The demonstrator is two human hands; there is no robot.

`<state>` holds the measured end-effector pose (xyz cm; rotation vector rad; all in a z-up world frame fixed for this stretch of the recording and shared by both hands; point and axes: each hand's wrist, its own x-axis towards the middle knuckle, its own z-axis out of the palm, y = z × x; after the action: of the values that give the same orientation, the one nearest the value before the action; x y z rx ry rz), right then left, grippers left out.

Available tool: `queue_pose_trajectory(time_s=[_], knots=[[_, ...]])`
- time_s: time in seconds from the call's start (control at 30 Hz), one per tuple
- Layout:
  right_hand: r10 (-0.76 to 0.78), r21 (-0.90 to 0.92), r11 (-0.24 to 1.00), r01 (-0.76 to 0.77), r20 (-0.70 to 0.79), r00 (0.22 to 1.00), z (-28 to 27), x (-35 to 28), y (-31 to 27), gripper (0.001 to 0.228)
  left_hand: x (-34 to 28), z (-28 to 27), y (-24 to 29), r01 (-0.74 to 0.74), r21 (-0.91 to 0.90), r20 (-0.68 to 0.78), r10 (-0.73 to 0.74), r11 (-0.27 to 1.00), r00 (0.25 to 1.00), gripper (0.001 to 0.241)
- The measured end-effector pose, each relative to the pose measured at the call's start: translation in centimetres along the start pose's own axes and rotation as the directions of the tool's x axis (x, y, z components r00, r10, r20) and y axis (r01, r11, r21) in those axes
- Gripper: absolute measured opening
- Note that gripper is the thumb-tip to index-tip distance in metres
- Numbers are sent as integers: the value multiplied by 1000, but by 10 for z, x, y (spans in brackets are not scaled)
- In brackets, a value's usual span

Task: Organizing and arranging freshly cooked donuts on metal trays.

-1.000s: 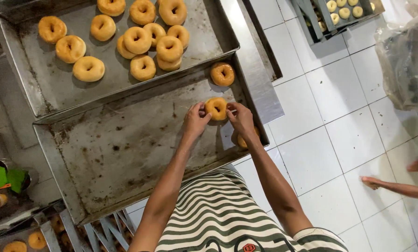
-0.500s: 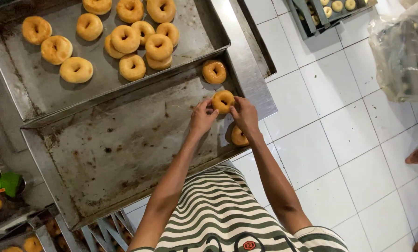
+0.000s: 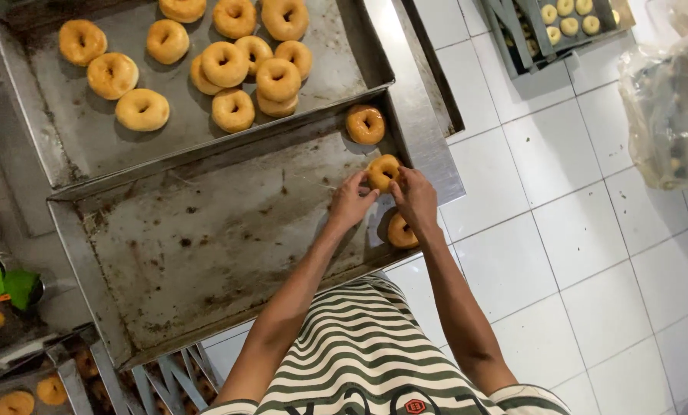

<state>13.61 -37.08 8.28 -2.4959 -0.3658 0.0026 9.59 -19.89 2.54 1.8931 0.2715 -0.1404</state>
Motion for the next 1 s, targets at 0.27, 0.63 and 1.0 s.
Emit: queue_pose_trajectory(time_s=[0.27,0.63,1.0], knots=[[-24,-41,999,24,0,1000,-8,4,-18,30,-5,-11,5,-3,4,-41,4,1000,999,58],[-132,36,991,131,39,990,13,48,-76,18,-20,-105,-12,-18,-96,-286,-10,995,958,38],[-285,64,958,280,99,953,65,161,-138,16,23,-242,11,-104,81,-598,132,991,790,24]])
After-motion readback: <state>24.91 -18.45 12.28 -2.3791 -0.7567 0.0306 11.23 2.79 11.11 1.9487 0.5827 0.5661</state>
